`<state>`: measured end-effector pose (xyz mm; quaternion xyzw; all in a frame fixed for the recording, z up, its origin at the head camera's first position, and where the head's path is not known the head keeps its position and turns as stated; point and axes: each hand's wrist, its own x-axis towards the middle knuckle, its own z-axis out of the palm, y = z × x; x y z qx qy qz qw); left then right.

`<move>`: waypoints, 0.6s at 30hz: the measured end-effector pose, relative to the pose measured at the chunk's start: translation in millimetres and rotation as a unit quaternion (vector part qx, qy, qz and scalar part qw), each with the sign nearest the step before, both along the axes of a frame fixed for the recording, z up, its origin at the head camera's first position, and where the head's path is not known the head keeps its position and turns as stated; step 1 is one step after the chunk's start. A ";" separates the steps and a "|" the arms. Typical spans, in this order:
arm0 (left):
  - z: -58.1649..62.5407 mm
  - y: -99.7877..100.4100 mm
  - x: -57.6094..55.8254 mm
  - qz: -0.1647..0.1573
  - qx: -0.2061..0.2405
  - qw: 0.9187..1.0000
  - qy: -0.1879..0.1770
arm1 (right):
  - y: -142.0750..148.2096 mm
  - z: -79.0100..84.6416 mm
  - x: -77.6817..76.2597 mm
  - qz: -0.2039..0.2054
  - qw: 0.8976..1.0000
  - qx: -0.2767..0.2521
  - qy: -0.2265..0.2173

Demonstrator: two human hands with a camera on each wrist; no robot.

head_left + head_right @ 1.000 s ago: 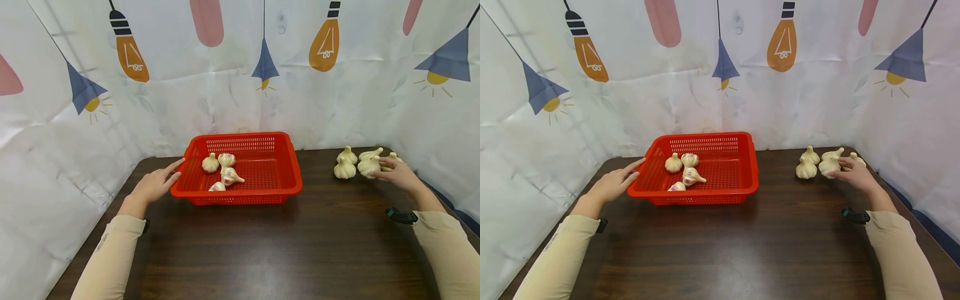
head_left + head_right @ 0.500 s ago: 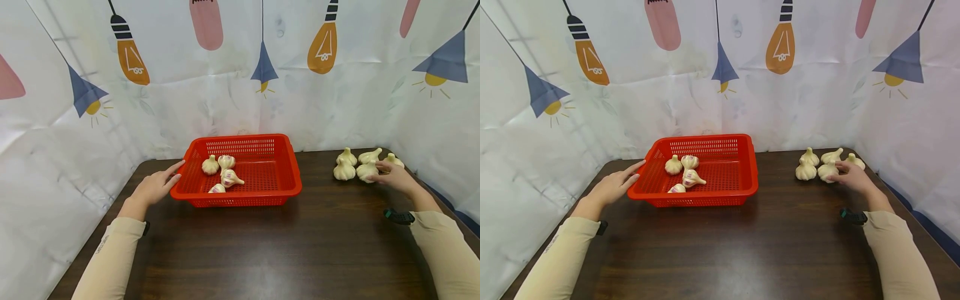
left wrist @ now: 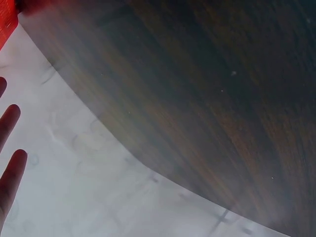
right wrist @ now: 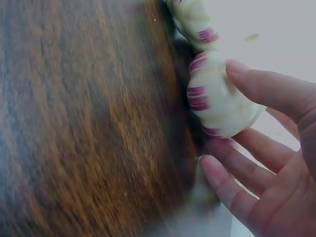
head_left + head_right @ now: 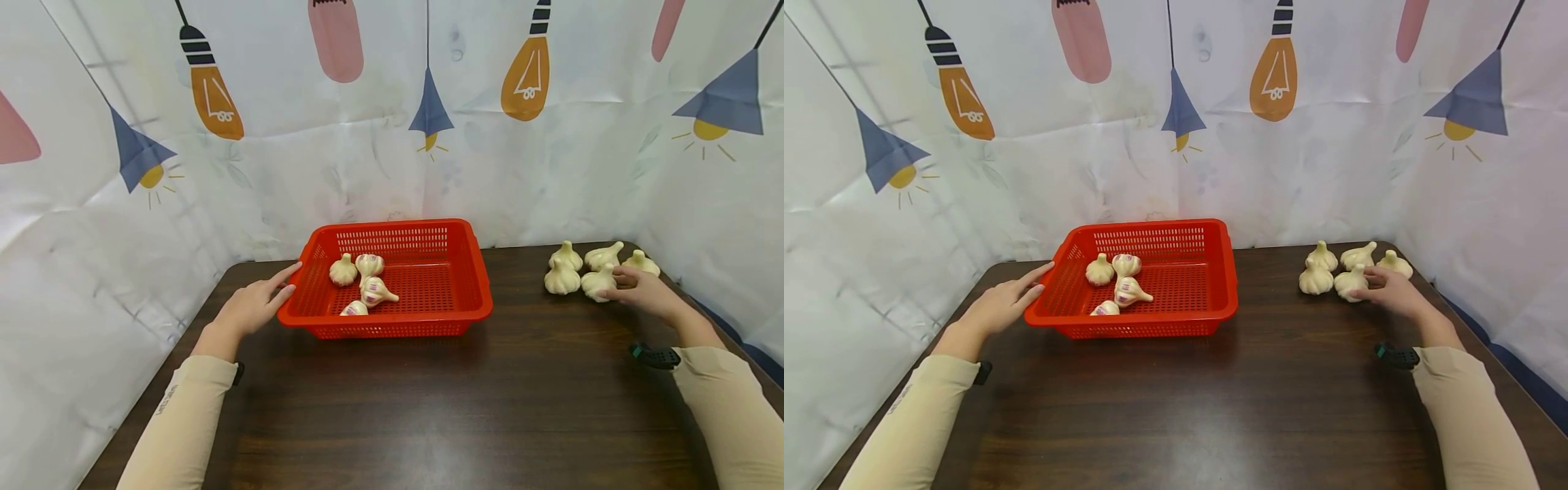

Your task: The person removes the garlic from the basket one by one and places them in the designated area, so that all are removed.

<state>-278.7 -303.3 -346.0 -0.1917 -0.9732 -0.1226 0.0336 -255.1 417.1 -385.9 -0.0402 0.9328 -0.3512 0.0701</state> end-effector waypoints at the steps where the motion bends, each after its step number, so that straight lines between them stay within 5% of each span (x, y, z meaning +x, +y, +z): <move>1: -0.2 -0.2 -0.3 -0.001 0.000 1.000 0.001 | -0.1 0.3 0.6 0.001 1.000 0.000 0.000; 10: -2.0 -0.9 0.0 -0.005 -0.001 1.000 0.008 | 5.8 1.6 2.4 0.012 0.999 -0.006 0.041; 18: -2.7 -2.1 -1.3 -0.004 0.001 1.000 0.008 | 15.7 4.6 10.4 0.025 0.990 -0.093 0.107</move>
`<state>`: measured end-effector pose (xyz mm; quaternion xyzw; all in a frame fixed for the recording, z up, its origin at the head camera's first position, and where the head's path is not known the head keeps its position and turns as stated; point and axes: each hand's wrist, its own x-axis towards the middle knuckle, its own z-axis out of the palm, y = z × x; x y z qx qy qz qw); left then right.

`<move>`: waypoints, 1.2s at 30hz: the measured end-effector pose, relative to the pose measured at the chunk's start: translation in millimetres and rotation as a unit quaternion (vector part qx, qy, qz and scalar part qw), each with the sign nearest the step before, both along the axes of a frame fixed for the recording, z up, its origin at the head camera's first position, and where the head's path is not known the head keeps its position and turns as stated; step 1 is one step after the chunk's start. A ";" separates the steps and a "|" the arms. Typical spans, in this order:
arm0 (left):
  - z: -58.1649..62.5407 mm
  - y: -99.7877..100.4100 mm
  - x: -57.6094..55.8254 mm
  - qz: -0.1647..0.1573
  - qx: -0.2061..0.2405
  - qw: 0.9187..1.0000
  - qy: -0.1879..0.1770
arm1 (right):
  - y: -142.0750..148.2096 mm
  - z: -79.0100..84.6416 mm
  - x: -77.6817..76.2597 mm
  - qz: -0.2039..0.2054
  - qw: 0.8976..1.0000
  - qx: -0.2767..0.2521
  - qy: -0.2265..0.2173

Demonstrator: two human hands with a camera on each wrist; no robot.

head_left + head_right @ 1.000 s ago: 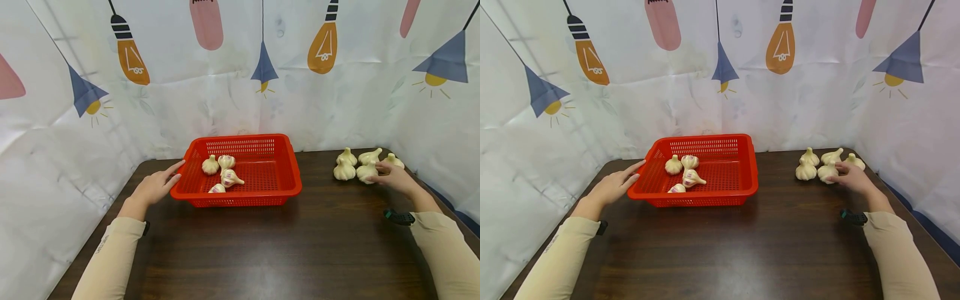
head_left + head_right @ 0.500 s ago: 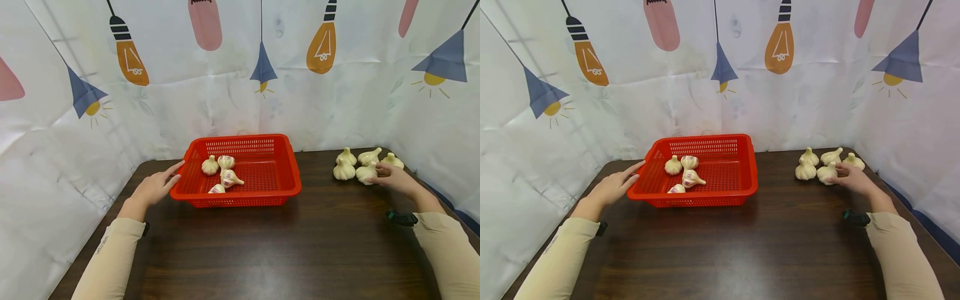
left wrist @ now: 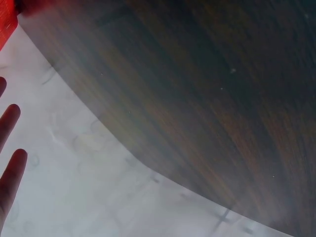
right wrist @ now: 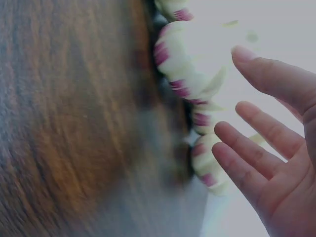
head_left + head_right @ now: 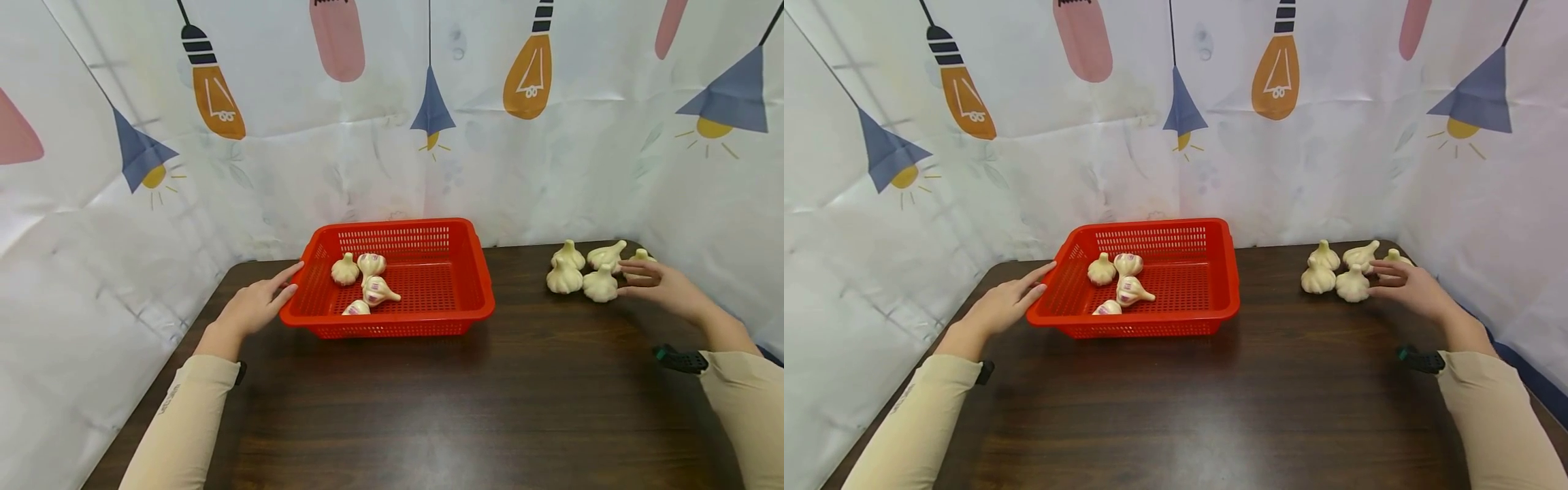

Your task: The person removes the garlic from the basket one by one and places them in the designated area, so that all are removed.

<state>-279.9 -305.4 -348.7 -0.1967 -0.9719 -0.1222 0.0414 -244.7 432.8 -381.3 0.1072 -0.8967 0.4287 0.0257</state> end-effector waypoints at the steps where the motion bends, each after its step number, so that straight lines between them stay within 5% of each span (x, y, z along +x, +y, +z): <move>1: 0.0 0.1 -0.5 0.000 0.001 1.000 -0.001 | 0.8 1.8 0.6 0.000 1.000 -0.011 0.008; 9: 0.6 -0.2 -2.1 0.001 -0.003 1.000 -0.010 | -7.6 30.1 3.7 0.001 0.997 -0.023 0.067; 16: 0.4 -0.3 -1.3 -0.002 -0.001 1.000 -0.012 | -39.2 64.9 0.5 -0.016 0.996 0.043 0.073; 36: 2.2 0.1 0.2 0.004 0.000 1.000 -0.013 | -155.7 126.8 -30.7 0.123 0.985 0.100 0.063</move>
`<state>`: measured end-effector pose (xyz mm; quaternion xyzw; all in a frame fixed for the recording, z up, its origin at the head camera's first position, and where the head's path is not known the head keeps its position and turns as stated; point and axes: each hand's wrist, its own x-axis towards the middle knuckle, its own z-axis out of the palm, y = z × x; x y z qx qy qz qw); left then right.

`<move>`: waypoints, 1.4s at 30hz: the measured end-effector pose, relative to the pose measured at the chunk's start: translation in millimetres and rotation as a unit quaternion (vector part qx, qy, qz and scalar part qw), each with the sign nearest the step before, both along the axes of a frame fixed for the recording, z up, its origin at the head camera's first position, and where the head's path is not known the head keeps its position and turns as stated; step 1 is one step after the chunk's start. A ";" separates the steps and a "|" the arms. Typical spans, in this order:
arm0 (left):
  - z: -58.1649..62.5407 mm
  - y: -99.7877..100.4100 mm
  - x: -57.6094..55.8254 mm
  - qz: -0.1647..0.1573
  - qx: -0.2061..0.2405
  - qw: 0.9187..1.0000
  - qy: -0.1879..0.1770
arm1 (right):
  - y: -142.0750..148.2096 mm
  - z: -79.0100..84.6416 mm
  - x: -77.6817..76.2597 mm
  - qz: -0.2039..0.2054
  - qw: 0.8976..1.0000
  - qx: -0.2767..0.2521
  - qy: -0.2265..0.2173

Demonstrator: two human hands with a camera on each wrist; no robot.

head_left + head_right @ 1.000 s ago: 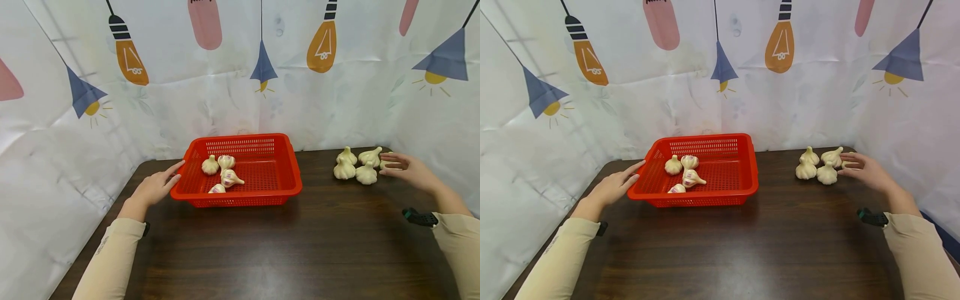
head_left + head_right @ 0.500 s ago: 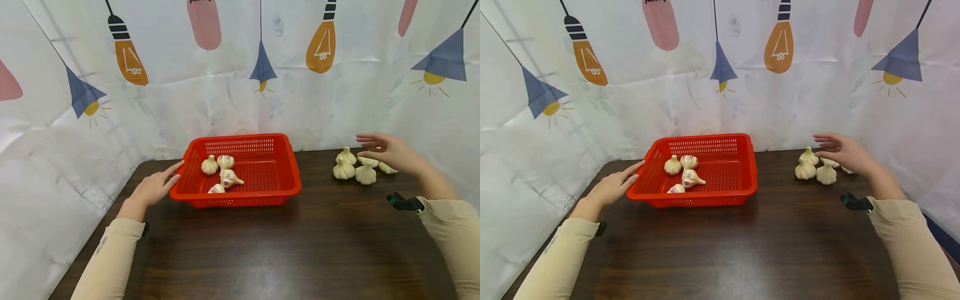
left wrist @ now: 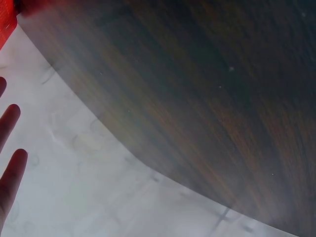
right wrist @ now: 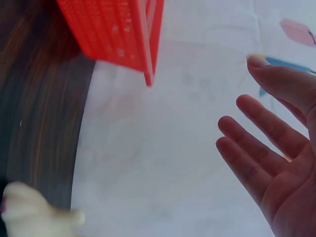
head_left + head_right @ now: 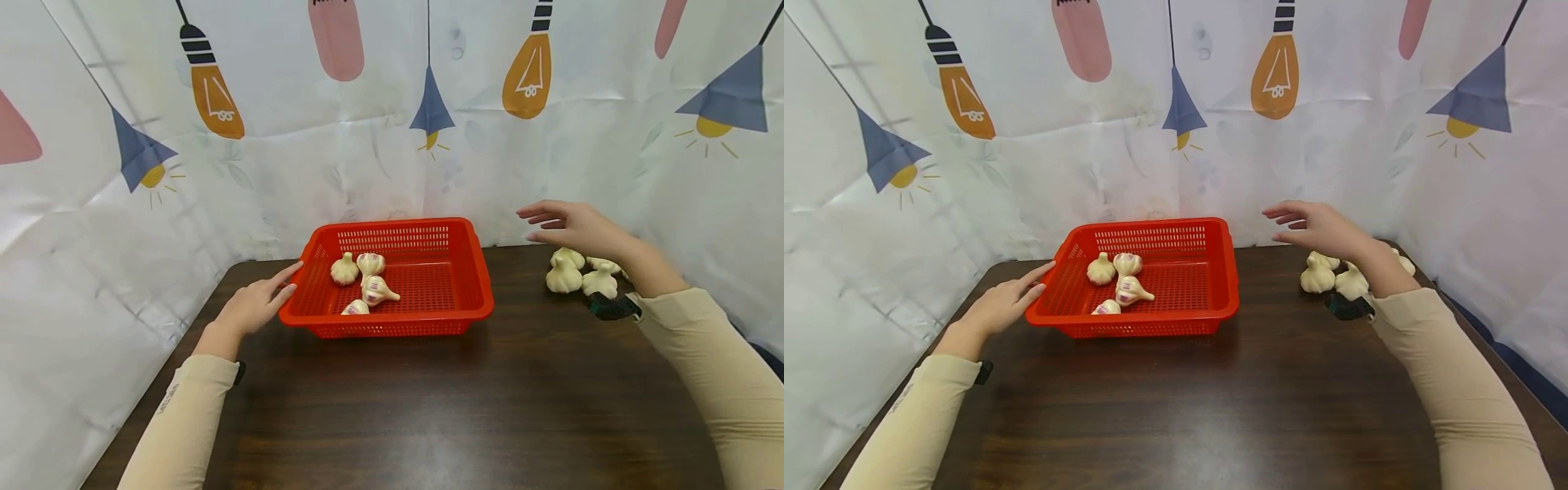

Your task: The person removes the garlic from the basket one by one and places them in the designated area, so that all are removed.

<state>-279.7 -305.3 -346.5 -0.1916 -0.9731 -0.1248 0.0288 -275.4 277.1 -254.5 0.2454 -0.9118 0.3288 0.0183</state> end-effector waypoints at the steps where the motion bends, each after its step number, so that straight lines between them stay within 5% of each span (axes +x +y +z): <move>1: 0.0 -0.1 0.1 0.001 0.000 1.000 0.000 | -4.6 0.7 -3.6 0.005 1.000 -0.001 -0.001; 16: 0.3 0.1 -0.2 -0.004 -0.004 1.000 0.004 | -81.5 0.1 -48.6 0.063 0.998 0.019 0.008; 30: -2.9 1.7 -1.7 -0.006 -0.006 1.000 0.007 | -148.3 -8.3 -76.6 0.097 0.992 0.043 -0.071; 38: -1.8 2.1 -1.0 -0.004 -0.008 1.000 0.001 | -183.3 -27.9 -85.6 0.124 0.985 -0.018 -0.121; 42: -1.1 2.9 -0.4 -0.004 -0.006 1.000 0.000 | -201.4 -36.5 -85.5 0.136 0.982 0.007 -0.133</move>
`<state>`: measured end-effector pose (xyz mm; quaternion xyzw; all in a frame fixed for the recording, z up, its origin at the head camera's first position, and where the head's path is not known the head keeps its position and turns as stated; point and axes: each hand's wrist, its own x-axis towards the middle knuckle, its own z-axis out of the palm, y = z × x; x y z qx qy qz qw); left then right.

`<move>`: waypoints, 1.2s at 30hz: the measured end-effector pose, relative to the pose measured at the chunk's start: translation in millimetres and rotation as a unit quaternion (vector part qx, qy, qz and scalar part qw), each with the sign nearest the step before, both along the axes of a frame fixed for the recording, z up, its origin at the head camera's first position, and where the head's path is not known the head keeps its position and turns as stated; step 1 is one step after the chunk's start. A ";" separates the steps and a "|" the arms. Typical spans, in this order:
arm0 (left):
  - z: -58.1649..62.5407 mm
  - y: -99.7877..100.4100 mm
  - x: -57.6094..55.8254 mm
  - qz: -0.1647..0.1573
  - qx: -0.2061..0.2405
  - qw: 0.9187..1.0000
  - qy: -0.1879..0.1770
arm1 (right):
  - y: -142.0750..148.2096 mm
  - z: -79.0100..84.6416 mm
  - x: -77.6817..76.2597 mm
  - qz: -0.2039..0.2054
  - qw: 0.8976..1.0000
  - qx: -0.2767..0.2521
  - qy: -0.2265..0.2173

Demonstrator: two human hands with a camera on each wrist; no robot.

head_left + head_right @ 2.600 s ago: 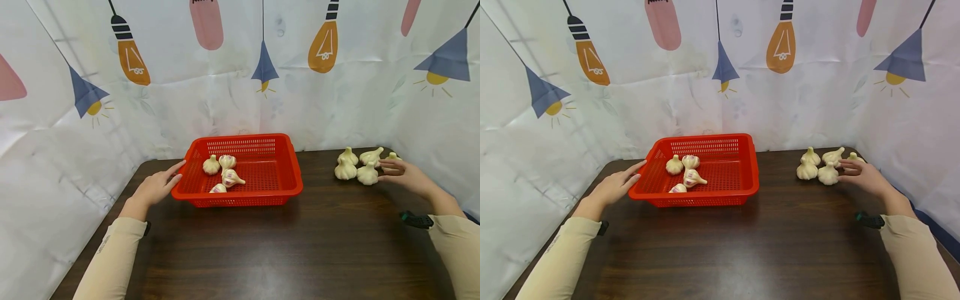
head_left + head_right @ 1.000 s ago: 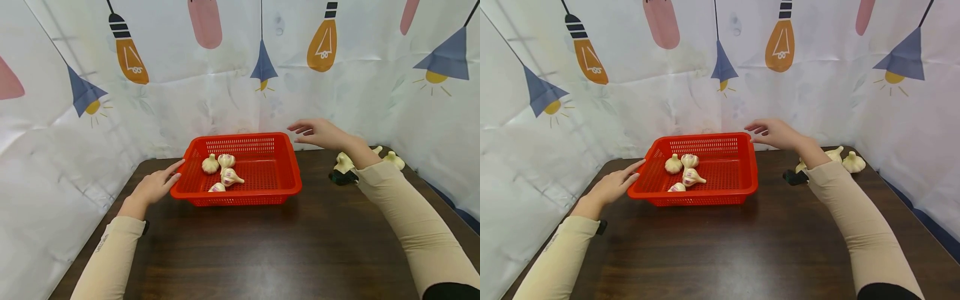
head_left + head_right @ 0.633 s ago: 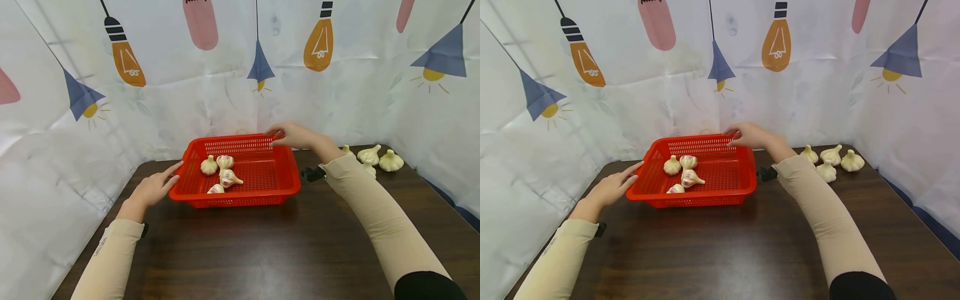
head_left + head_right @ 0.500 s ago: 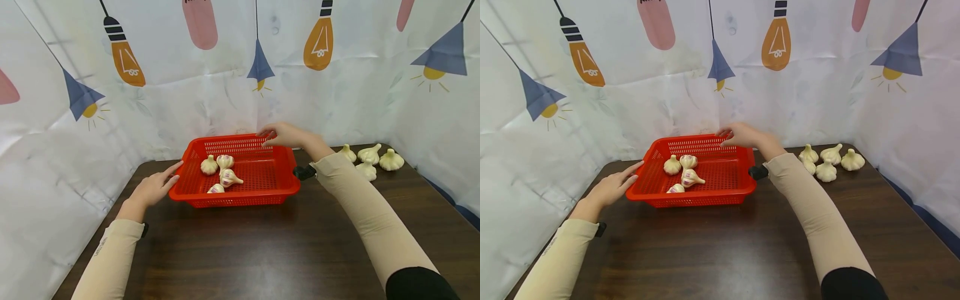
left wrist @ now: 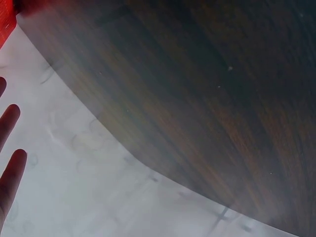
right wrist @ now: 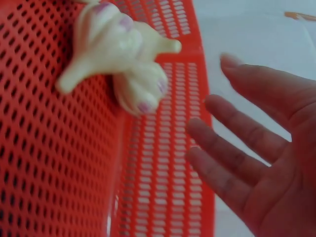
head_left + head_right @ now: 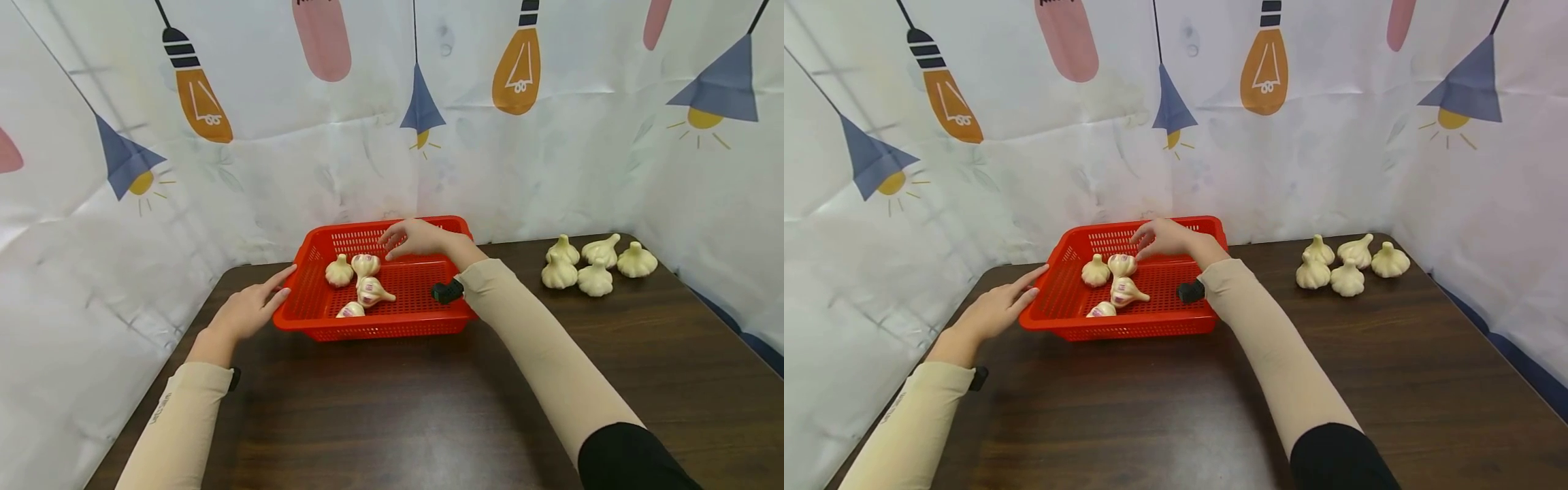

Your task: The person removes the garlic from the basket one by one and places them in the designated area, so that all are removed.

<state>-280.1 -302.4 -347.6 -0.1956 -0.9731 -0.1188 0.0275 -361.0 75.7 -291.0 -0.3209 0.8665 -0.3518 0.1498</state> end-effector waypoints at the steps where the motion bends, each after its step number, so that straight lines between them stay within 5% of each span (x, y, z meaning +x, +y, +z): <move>1: 0.3 0.1 0.6 0.000 0.001 1.000 0.000 | -5.1 -1.9 -0.2 0.004 1.000 0.012 -0.003; 23: 2.4 -4.0 1.1 0.001 -0.005 1.000 0.006 | -66.4 -25.7 0.2 0.048 0.983 0.174 -0.042; 36: 0.3 -1.5 -1.6 0.002 -0.004 1.000 0.003 | -70.7 -31.9 3.1 0.045 0.978 0.199 -0.048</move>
